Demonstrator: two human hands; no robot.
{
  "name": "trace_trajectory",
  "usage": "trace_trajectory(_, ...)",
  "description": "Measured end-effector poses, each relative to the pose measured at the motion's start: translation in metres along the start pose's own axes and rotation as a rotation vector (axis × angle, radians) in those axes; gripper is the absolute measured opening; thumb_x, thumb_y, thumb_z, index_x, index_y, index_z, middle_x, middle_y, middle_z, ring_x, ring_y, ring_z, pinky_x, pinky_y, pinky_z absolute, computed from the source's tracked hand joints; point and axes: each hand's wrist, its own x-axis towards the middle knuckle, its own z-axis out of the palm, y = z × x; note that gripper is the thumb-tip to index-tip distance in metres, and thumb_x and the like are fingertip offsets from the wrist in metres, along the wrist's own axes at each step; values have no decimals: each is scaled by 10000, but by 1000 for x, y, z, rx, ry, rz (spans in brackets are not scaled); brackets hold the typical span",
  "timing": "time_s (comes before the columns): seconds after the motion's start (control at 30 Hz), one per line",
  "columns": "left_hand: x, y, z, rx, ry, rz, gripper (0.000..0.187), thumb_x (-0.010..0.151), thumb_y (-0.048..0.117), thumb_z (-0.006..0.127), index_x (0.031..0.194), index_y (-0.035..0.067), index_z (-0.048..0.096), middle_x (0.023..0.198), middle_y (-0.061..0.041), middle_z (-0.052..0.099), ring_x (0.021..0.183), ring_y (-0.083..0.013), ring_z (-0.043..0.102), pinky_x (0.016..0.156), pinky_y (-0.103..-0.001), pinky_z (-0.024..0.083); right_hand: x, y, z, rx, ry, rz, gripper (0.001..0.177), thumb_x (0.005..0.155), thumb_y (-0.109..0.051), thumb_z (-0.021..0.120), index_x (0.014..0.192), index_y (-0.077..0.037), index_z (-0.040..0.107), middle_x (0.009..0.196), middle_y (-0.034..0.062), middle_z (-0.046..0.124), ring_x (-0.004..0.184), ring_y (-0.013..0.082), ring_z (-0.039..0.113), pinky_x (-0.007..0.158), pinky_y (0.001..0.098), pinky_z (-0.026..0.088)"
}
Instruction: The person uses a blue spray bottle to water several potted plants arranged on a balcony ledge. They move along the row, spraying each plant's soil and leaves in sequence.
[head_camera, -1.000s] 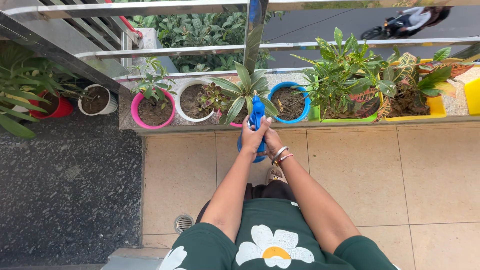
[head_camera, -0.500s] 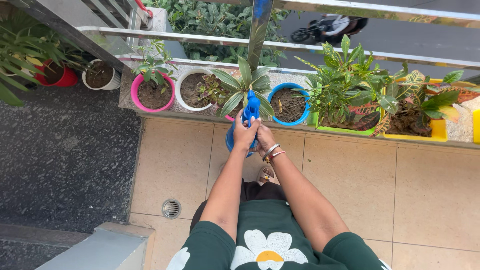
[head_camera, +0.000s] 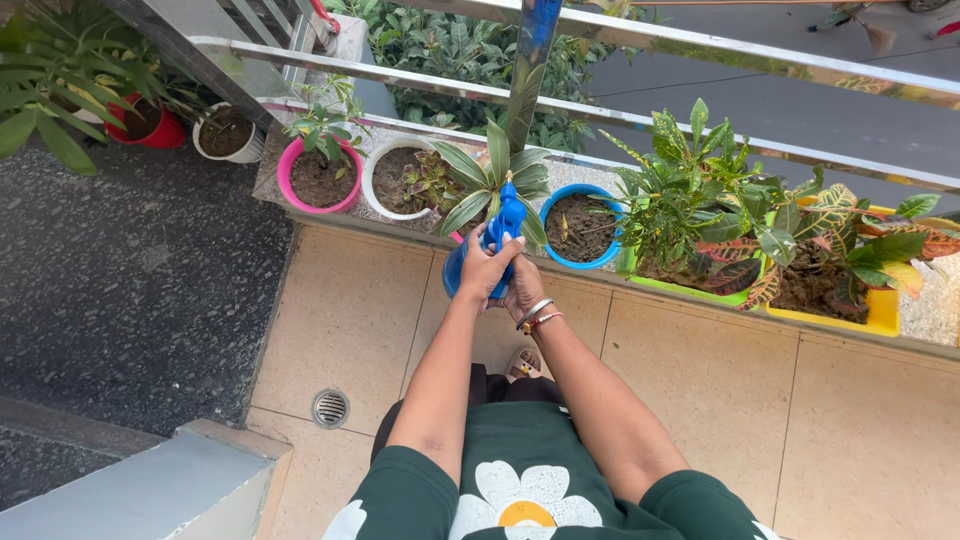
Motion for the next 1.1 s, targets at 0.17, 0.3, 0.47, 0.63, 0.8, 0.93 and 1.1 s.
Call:
trace_trajectory(0.17, 3, -10, 1, 45, 23, 53, 1066, 723, 429, 861, 1559, 67, 309, 1273, -121, 624, 1120, -197, 634, 996, -328, 488, -17, -15, 10, 3, -81, 87, 514, 887, -657, 577, 1117, -204, 654, 1081, 47, 718, 939, 271, 718, 722, 607, 584)
trace_trajectory(0.3, 19, -23, 1, -9, 32, 39, 1050, 685, 421, 835, 1546, 56, 360, 1246, -132, 689, 1104, -207, 675, 979, -328, 517, -10, -13, 12, -64, 8, 39, 472, 861, -573, 654, 1146, -197, 661, 1131, 13, 687, 1070, 225, 660, 780, 740, 519)
trace_trajectory(0.47, 31, -2, -22, 69, -18, 20, 987, 707, 427, 869, 1496, 46, 415, 1283, -126, 659, 1159, -211, 650, 1026, -346, 492, 10, 0, 29, 70, -34, -27, 540, 924, -635, 641, 1203, -175, 687, 1200, 74, 710, 1109, 305, 676, 848, 716, 521)
trace_trajectory(0.63, 48, 13, -67, -4, -72, -39, 1018, 694, 460, 854, 1514, 82, 382, 1326, -145, 629, 1185, -237, 618, 1042, -396, 469, 34, 15, 74, 12, 41, 22, 537, 891, -632, 605, 1222, -215, 675, 1229, 71, 689, 1087, 314, 681, 806, 727, 511)
trace_trajectory(0.8, 71, 10, -136, -179, -139, -86, 1068, 678, 450, 824, 1543, 128, 287, 1324, -172, 632, 1148, -263, 627, 992, -434, 496, 63, 46, 129, -197, 110, 6, 586, 857, -658, 608, 1269, -246, 667, 1254, 35, 680, 1097, 303, 667, 831, 664, 518)
trace_trajectory(0.93, 98, 20, -178, -209, -186, -99, 1057, 719, 478, 828, 1572, 164, 289, 1367, -119, 573, 1158, -228, 611, 1005, -423, 486, 89, 58, 176, -217, 208, 23, 664, 880, -739, 540, 1265, -215, 679, 1204, 58, 712, 1047, 325, 681, 798, 633, 514)
trace_trajectory(1.1, 133, 17, -218, -275, -173, -3, 1075, 720, 442, 850, 1585, 93, 317, 1257, -156, 627, 1078, -220, 633, 940, -365, 513, 140, 90, 209, -212, 321, -47, 605, 858, -667, 598, 1221, -194, 708, 1125, 27, 726, 959, 234, 686, 782, 589, 528)
